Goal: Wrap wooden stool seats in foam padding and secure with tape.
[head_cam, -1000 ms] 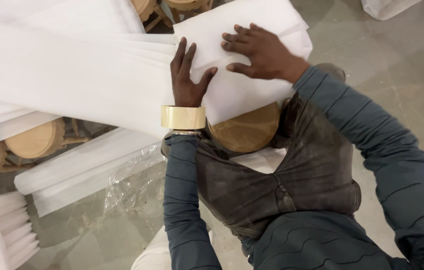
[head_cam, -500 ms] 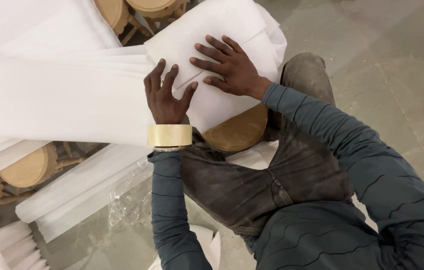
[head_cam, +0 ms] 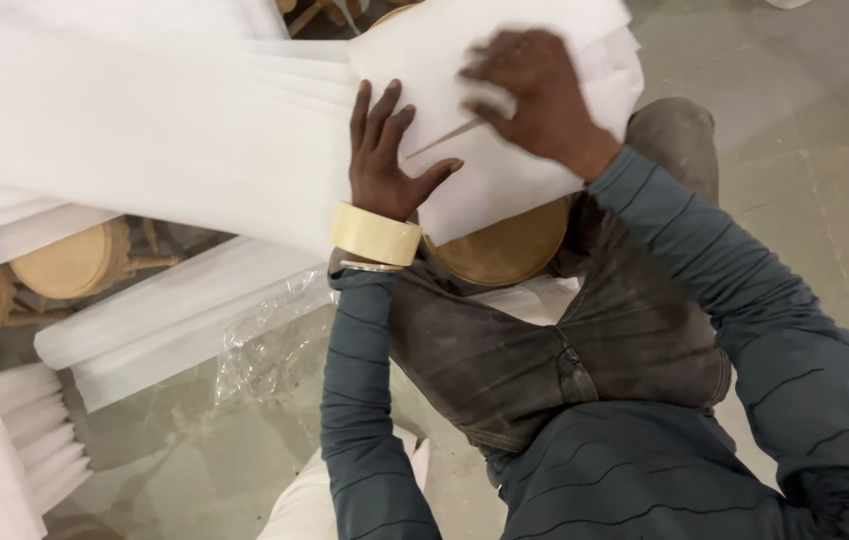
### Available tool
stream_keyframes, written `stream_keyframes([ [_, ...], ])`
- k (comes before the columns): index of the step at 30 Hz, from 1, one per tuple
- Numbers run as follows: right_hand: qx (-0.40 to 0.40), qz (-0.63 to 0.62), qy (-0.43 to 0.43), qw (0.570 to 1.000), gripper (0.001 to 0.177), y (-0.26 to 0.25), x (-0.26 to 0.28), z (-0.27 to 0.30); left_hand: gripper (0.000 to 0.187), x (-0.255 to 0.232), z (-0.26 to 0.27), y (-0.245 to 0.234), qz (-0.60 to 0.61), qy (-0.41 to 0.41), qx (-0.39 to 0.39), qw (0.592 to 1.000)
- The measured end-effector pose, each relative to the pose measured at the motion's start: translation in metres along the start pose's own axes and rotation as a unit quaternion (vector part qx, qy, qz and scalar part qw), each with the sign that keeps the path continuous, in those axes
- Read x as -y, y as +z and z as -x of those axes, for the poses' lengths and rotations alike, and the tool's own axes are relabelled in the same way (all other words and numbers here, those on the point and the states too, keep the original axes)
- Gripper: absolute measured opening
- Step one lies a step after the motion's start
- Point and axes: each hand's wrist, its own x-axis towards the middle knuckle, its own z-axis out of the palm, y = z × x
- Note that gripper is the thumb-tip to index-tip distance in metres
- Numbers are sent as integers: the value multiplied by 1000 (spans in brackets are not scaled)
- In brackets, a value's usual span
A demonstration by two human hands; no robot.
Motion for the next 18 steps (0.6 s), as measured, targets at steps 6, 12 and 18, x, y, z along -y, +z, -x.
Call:
stream_keyframes([
  [6,-41,21,180,983,46,41,-117,14,78,2,6,3,4,0,3,1000],
  [12,-52,-3,160,986,51,25,-107,12,83,1,5,6,-13,3,0,1000],
  [18,-47,6,130,990,53,14,-94,13,83,4,6,11,-48,10,-15,999],
])
